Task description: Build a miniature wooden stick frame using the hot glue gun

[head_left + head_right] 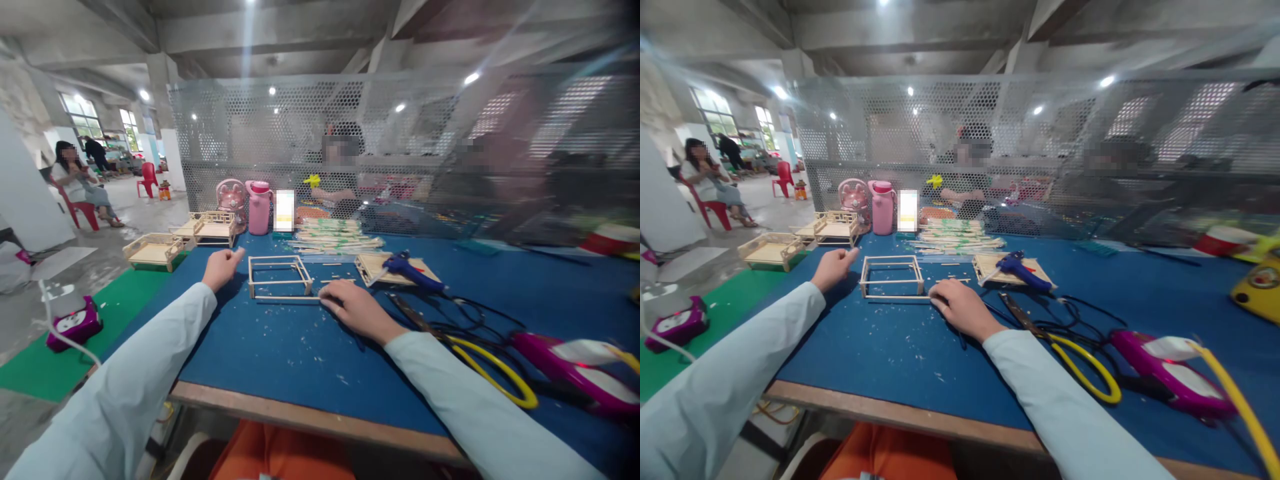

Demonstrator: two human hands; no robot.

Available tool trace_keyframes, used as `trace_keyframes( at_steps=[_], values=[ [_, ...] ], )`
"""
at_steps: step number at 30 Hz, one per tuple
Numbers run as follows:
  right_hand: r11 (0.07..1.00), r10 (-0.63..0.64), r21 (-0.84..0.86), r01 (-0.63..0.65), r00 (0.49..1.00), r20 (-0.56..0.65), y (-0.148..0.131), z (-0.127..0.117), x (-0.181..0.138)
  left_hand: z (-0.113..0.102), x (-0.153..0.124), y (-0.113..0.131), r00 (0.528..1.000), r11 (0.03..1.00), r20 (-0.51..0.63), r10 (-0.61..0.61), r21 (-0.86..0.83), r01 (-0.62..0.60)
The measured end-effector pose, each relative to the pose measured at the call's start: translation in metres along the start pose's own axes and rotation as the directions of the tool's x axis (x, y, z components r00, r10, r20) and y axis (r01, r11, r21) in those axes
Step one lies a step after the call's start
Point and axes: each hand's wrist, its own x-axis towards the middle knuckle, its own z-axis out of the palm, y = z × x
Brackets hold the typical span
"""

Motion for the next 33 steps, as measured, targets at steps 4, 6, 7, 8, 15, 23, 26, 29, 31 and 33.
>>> trace_keyframes(
  at_steps=[4, 6, 7, 8, 15, 23, 26, 29, 31, 33],
  values=[
    [1.000, 0.008, -0.001, -0.008, 1.000, 0.000, 0.000, 0.000, 0.000, -0.003, 0.003, -0.005, 1.000, 1.000, -0.017, 0.003, 0.013, -0.003],
    [1.000, 0.012, -0.001, -0.012, 1.000, -0.001, 0.000, 0.001, 0.000, -0.003, 0.004, -0.006, 1.000, 1.000, -0.008, 0.018, -0.023, -0.018],
    [1.000, 0.013, -0.001, -0.013, 1.000, -0.001, 0.000, 0.001, 0.000, -0.002, 0.004, -0.006, 1.000, 0.998, 0.001, 0.028, -0.049, -0.028],
    [1.000, 0.014, -0.002, -0.014, 1.000, -0.001, 0.000, 0.001, 0.000, -0.002, 0.003, -0.005, 0.999, 0.996, 0.013, 0.039, -0.076, -0.038],
    [1.000, 0.004, -0.004, -0.004, 1.000, -0.006, 0.002, 0.001, 0.000, -0.003, -0.006, 0.010, 0.996, 0.988, 0.080, 0.039, -0.155, -0.026],
    [0.999, 0.011, -0.041, -0.013, 0.999, -0.044, 0.004, 0.002, 0.004, -0.009, -0.020, 0.018, 0.989, 0.997, 0.137, 0.052, -0.055, -0.045],
    [0.999, 0.005, -0.051, -0.008, 0.999, -0.046, 0.003, 0.004, 0.005, -0.006, -0.023, 0.014, 0.984, 0.998, 0.166, 0.060, -0.016, -0.058],
    [0.998, 0.004, -0.056, -0.007, 0.999, -0.046, 0.003, 0.004, 0.006, -0.002, -0.025, 0.014, 0.983, 0.997, 0.168, 0.070, 0.011, -0.073],
    [0.998, 0.005, -0.058, -0.008, 0.999, -0.044, 0.004, 0.005, 0.007, -0.001, -0.026, 0.015, 0.987, 0.995, 0.133, 0.088, 0.025, -0.092],
    [0.998, 0.006, -0.060, -0.009, 0.999, -0.040, 0.004, 0.005, 0.008, -0.002, -0.027, 0.017, 0.991, 0.993, 0.074, 0.109, 0.041, -0.112]
  ],
)
